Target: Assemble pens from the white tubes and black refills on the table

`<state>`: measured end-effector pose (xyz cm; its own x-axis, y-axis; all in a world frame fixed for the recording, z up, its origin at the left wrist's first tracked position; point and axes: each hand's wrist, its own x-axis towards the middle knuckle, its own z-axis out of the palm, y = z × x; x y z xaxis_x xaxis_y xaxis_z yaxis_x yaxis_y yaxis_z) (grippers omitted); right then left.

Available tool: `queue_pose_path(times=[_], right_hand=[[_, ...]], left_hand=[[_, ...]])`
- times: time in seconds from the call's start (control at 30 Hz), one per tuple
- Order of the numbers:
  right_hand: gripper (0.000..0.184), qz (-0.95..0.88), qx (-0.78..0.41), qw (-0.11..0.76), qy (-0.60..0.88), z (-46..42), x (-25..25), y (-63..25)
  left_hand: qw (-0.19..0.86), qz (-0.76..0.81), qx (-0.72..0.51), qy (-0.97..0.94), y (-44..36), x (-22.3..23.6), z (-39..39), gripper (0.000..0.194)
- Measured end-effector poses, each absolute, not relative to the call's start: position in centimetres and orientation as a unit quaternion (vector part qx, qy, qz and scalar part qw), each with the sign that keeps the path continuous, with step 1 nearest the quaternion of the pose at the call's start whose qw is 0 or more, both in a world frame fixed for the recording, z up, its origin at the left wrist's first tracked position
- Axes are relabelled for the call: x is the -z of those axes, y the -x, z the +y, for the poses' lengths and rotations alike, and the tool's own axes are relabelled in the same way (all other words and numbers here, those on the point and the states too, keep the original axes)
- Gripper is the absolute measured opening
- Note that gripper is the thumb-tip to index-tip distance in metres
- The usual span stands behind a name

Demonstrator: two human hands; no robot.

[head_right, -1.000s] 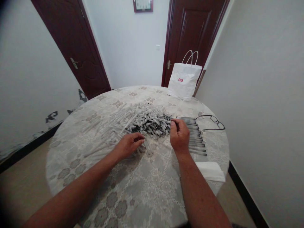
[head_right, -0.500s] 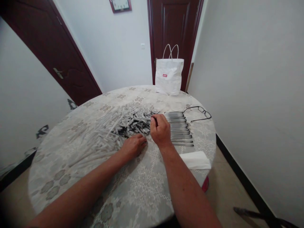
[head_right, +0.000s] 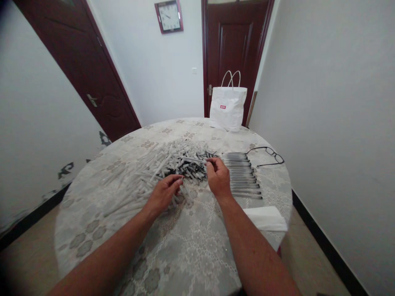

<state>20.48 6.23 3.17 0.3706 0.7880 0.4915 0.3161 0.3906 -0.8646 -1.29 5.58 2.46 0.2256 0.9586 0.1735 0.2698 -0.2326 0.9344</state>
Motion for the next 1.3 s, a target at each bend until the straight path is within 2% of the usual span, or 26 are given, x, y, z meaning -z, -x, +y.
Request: queue_pose_path(times=[0.1, 0.23, 0.43, 0.67, 0.83, 1.17, 1.3], right_hand=[[0.027, -0.533, -0.242, 0.641, 0.497, 6.0, -2.8, -19.7], [0.026, -0.586, -0.244, 0.590, 0.499, 5.2, -2.5, -18.6], [0.025, -0.638, -0.184, 0.539, 0.518, 4.6, -2.1, -17.9], [0.024, -0.627, -0.159, 0.555, 0.524, 4.6, -2.2, -18.4], [0.021, -0.652, -0.145, 0.537, 0.515, 4.5, -2.3, -18.5], [0.020, -0.689, -0.121, 0.505, 0.505, 4.3, -2.7, -18.8], [0.020, -0.704, -0.117, 0.490, 0.501, 4.4, -2.7, -18.8]], left_hand=[[0.590, 0.427, -0.507, -0.462, 3.3, -2.9, 5.2, 0.031], [0.641, 0.367, -0.564, -0.369, 4.8, -2.4, 5.5, 0.031], [0.625, 0.363, -0.579, -0.376, 5.2, -1.1, 6.3, 0.033], [0.458, 0.489, -0.514, -0.536, 5.8, -1.5, 6.0, 0.034], [0.410, 0.483, -0.495, -0.594, 5.8, -1.8, 5.7, 0.032], [0.419, 0.467, -0.487, -0.607, 5.9, -1.5, 5.9, 0.030], [0.480, 0.463, -0.511, -0.542, 5.7, -2.0, 5.9, 0.036]])
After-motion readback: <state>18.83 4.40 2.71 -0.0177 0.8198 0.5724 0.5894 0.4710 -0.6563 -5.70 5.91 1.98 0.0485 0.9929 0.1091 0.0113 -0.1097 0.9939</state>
